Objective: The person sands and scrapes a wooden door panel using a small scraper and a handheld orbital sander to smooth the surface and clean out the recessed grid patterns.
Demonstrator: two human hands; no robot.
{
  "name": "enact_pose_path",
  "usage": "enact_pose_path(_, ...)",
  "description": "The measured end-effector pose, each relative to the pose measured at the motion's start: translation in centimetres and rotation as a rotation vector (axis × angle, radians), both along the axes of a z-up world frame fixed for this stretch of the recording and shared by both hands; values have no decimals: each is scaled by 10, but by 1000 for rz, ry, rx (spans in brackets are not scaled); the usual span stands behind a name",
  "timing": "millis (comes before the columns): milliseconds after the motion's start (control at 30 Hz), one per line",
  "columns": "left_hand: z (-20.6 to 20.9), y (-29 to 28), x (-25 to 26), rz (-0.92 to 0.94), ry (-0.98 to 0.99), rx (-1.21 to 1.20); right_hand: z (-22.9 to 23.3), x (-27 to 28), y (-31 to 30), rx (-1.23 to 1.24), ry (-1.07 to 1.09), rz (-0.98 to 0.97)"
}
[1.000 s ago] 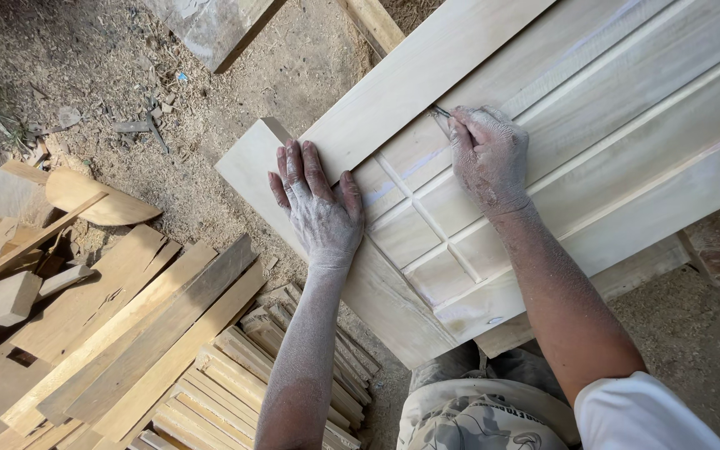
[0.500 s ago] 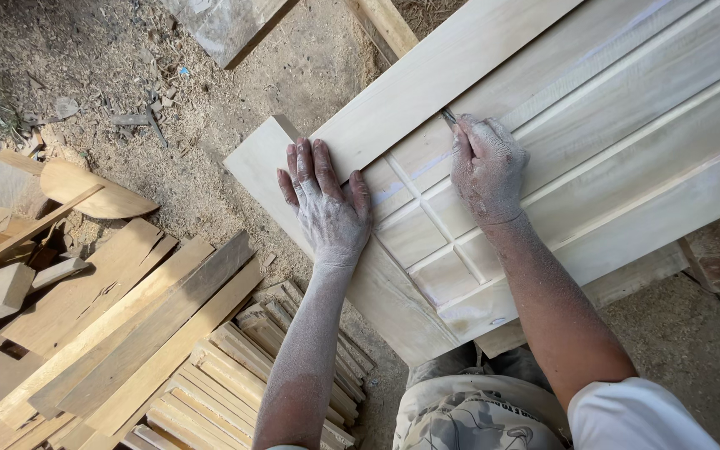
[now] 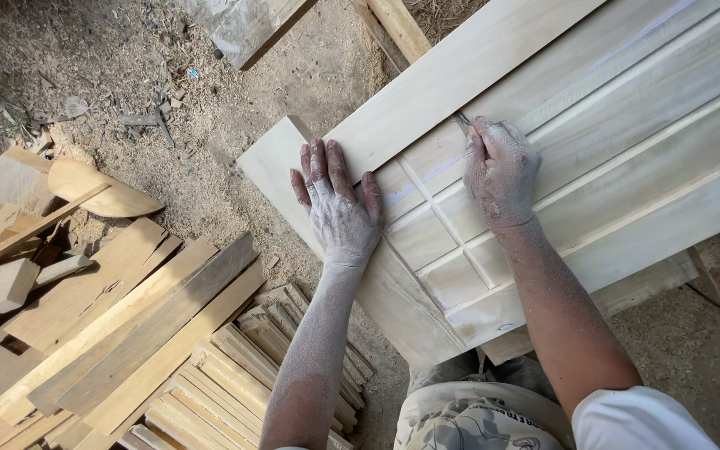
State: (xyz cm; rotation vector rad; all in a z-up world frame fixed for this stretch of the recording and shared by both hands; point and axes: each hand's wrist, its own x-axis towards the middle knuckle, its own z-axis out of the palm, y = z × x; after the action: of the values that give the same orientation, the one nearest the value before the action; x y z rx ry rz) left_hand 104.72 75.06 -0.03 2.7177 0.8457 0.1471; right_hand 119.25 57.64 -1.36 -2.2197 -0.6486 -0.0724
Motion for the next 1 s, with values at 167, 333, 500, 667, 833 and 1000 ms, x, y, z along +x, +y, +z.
enact_pose_path(167, 1, -1, -2, 5, -11, -30, 19, -18, -11, 104, 157, 72)
enact_pose_path(333, 3, -2, 0, 14, 9, -42, 25, -67, 13, 51, 91, 150)
enact_pose_path(500, 3, -2, 1, 13, 22, -40, 10, -69, 34, -49, -43, 81)
enact_pose_path(667, 1, -1, 1, 21, -28, -68, -2, -57, 30, 23, 115, 134)
enact_pose_path(833, 5, -1, 3, 18, -18, -66, 0, -47, 24, 16, 128, 139)
enact_pose_path(1000, 4, -2, -1, 14, -32, -69, 3, -63, 31, 8, 127, 105)
